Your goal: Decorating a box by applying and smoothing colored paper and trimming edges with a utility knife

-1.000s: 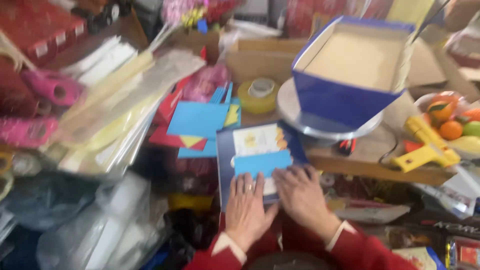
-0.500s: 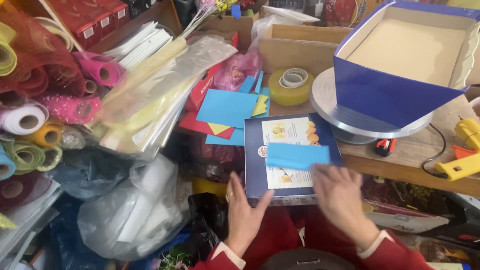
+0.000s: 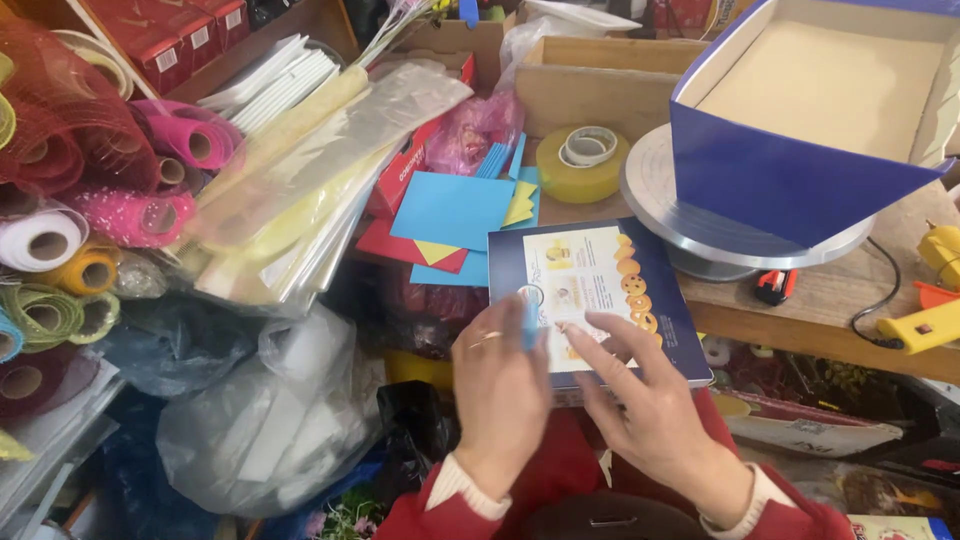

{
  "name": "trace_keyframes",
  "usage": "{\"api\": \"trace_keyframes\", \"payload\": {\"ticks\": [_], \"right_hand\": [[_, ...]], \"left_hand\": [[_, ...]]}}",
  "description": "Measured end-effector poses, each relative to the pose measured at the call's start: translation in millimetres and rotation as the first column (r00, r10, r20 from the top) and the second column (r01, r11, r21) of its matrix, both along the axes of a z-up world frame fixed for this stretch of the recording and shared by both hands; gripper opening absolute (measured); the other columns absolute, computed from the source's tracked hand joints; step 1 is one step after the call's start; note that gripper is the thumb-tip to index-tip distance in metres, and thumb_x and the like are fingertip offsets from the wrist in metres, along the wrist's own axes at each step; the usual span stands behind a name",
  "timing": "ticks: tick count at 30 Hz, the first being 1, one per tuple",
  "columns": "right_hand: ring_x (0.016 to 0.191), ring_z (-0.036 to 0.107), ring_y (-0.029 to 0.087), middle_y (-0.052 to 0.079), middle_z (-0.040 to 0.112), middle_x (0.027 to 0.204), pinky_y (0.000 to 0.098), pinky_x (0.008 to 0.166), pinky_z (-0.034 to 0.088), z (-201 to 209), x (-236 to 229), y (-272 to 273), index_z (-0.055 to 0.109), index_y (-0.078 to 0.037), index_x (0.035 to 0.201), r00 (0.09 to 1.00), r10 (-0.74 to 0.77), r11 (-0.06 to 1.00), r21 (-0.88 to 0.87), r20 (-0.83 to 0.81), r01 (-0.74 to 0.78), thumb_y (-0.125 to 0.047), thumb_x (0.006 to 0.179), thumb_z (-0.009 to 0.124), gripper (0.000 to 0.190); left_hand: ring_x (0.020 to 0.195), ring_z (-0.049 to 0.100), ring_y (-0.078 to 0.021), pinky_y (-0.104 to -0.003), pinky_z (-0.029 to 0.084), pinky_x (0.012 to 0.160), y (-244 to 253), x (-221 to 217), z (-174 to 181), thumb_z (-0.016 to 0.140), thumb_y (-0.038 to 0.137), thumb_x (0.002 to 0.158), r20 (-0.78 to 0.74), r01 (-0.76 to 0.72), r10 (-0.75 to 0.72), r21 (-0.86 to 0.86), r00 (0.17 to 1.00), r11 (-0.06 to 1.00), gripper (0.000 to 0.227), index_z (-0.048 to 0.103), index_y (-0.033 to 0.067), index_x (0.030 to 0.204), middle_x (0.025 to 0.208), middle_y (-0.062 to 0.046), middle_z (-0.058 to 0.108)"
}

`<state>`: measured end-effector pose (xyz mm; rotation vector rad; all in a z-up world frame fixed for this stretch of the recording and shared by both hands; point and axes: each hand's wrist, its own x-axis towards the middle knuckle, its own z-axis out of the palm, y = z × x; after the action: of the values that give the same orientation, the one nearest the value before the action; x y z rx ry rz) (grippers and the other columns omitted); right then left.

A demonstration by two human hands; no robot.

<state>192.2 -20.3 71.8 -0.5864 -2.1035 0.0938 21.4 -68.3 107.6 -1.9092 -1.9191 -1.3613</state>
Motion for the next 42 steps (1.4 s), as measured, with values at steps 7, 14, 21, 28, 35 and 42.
{"api": "trace_keyframes", "payload": {"ticks": [7, 14, 21, 28, 35, 42], "right_hand": [[0.097, 0.069, 0.021, 0.022, 0.057, 0.141, 0.0344, 0.094, 0.062, 6.9, 25.6, 12.0, 0.065, -0.009, 0.136, 0.993, -0.103, 0.982, 0.155, -0.060, 0.111, 0.005, 0.096, 0.071, 0.043], [0.105, 0.075, 0.024, 0.011, 0.070, 0.125, 0.0344, 0.100, 0.059, -21.4, 56.4, 31.2, 0.076, -0.012, 0.121, 0.997, -0.072, 0.994, 0.077, 0.000, 0.072, -0.007, 0.098, 0.068, 0.024], [0.097, 0.069, 0.022, 0.002, 0.076, 0.116, 0.0344, 0.089, 0.056, -50.9, 65.0, 55.2, 0.079, -0.017, 0.115, 0.990, -0.144, 0.983, -0.117, 0.002, 0.144, -0.016, 0.090, 0.077, 0.025], [0.091, 0.061, 0.028, -0.003, 0.071, 0.102, 0.0441, 0.070, 0.047, -47.5, 48.0, 56.7, 0.077, -0.023, 0.107, 0.954, -0.208, 0.957, 0.249, 0.218, 0.151, -0.022, 0.095, 0.071, 0.013], [0.087, 0.060, 0.025, -0.001, 0.069, 0.100, 0.0401, 0.070, 0.046, -54.0, 50.0, 62.6, 0.076, -0.022, 0.110, 0.962, -0.131, 0.985, 0.140, 0.241, 0.099, -0.023, 0.095, 0.072, 0.015], [0.088, 0.065, 0.024, -0.005, 0.074, 0.095, 0.0395, 0.074, 0.045, -48.1, 47.1, 68.8, 0.078, -0.025, 0.099, 0.956, -0.128, 0.972, -0.160, 0.263, 0.174, -0.028, 0.093, 0.072, 0.008]], "left_hand": [[0.130, 0.057, -0.0406, -0.054, 0.046, 0.104, 28.9, 30.4, -29.4, 0.048, 0.013, 0.099, -0.567, -0.047, 0.002, -0.063, 0.824, 0.997, 0.050, 0.054, -0.0070, 0.145, 0.142, -0.023, 0.062], [0.123, 0.059, -0.0455, -0.056, 0.050, 0.101, 27.9, 16.9, -56.0, 0.058, 0.007, 0.099, -0.476, 0.129, -0.164, -0.106, 0.864, 0.986, 0.053, 0.049, -0.0093, 0.148, 0.142, -0.027, 0.059], [0.106, 0.058, -0.0352, -0.048, 0.052, 0.089, 37.3, -18.2, -101.9, 0.061, 0.001, 0.090, -0.563, 0.191, -0.211, -0.094, 0.800, 0.977, 0.050, 0.059, -0.0036, 0.140, 0.120, -0.016, 0.065], [0.095, 0.058, -0.0345, -0.046, 0.050, 0.079, 36.2, -12.3, -88.5, 0.059, 0.007, 0.089, -0.587, 0.194, -0.186, -0.051, 0.788, 0.980, 0.036, 0.066, -0.0015, 0.123, 0.110, -0.015, 0.065], [0.092, 0.056, -0.0338, -0.045, 0.051, 0.077, 34.1, -17.6, -94.5, 0.064, -0.004, 0.093, -0.531, 0.267, -0.244, -0.035, 0.811, 0.963, 0.027, 0.067, -0.0052, 0.120, 0.103, -0.016, 0.064], [0.088, 0.058, -0.0289, -0.041, 0.048, 0.075, 52.6, -32.3, -111.0, 0.056, 0.007, 0.099, -0.325, 0.351, -0.369, -0.114, 0.871, 0.929, 0.013, 0.069, 0.0083, 0.103, 0.088, -0.006, 0.058]]}}
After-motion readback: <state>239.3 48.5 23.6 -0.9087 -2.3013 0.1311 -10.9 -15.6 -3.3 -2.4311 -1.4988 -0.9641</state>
